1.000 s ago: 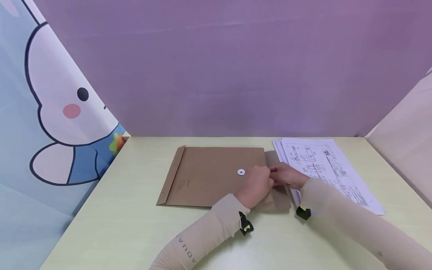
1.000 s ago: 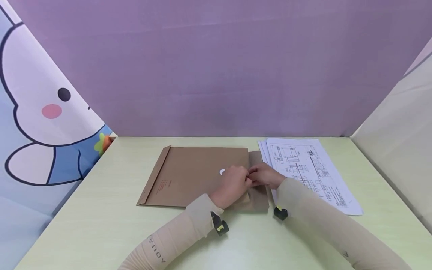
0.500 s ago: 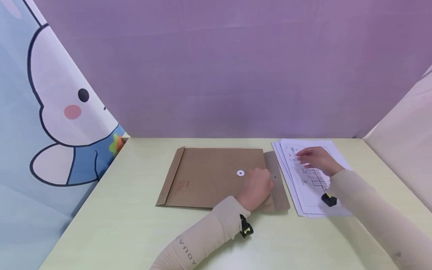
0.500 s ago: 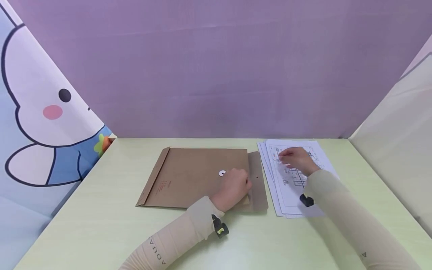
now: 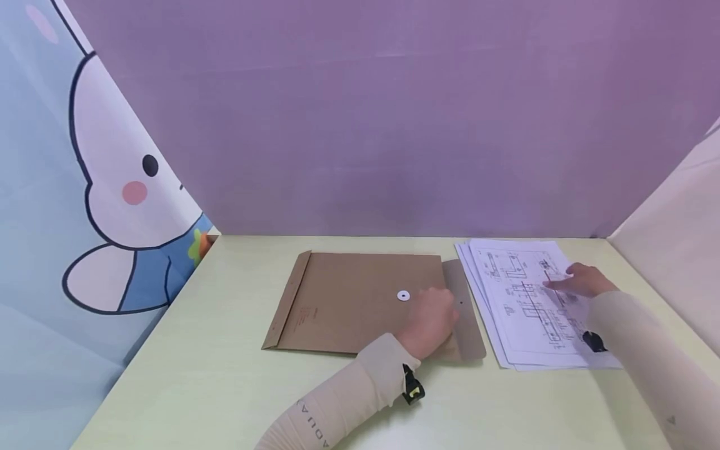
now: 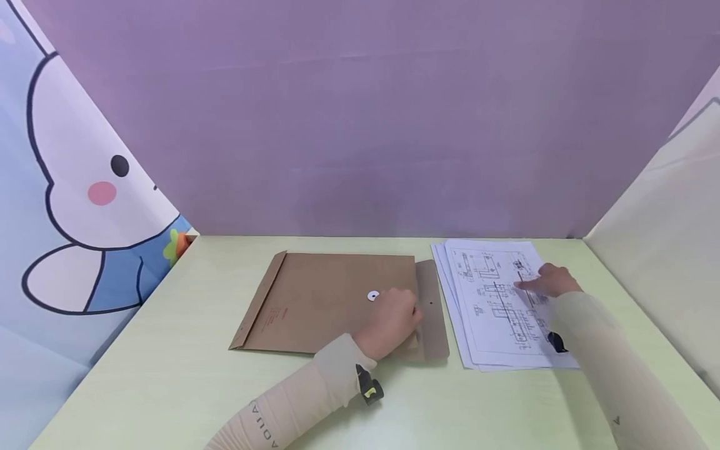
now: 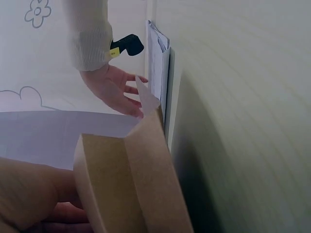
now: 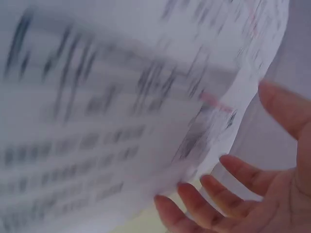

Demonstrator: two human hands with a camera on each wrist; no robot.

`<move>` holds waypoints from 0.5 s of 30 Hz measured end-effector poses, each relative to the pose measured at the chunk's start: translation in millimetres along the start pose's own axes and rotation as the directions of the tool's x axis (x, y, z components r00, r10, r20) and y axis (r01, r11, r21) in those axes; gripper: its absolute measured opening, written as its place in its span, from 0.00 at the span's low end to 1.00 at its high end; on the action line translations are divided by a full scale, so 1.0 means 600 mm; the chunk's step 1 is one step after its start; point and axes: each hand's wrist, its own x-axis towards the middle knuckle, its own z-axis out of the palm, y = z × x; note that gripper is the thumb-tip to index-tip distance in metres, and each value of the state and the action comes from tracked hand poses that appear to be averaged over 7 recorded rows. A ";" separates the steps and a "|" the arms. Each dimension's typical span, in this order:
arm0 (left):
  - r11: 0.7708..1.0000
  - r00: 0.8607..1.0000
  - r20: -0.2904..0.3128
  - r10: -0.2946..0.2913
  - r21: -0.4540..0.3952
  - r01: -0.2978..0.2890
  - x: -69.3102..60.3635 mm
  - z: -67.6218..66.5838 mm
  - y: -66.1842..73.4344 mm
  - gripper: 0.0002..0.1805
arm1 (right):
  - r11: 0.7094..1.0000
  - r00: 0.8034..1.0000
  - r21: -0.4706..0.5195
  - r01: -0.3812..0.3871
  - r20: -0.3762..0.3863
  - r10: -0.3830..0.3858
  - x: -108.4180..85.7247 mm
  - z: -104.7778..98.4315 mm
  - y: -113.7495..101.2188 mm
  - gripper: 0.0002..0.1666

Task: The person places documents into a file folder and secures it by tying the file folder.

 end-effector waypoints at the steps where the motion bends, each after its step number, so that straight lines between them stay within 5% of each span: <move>1: 1.000 1.000 0.002 0.001 -0.007 -0.001 0.000 0.000 0.000 0.09 | 1.000 1.000 0.012 -0.020 0.018 0.019 -0.002 -0.002 0.005 0.67; 9: 1.000 1.000 0.018 0.003 -0.027 -0.003 0.001 0.000 0.002 0.10 | 0.980 0.984 0.107 -0.168 0.070 0.161 -0.002 -0.007 0.041 0.74; 15: 1.000 1.000 0.020 -0.009 -0.012 0.009 0.004 0.002 0.002 0.11 | 0.980 0.987 0.123 -0.158 0.051 0.152 0.011 -0.012 0.067 0.73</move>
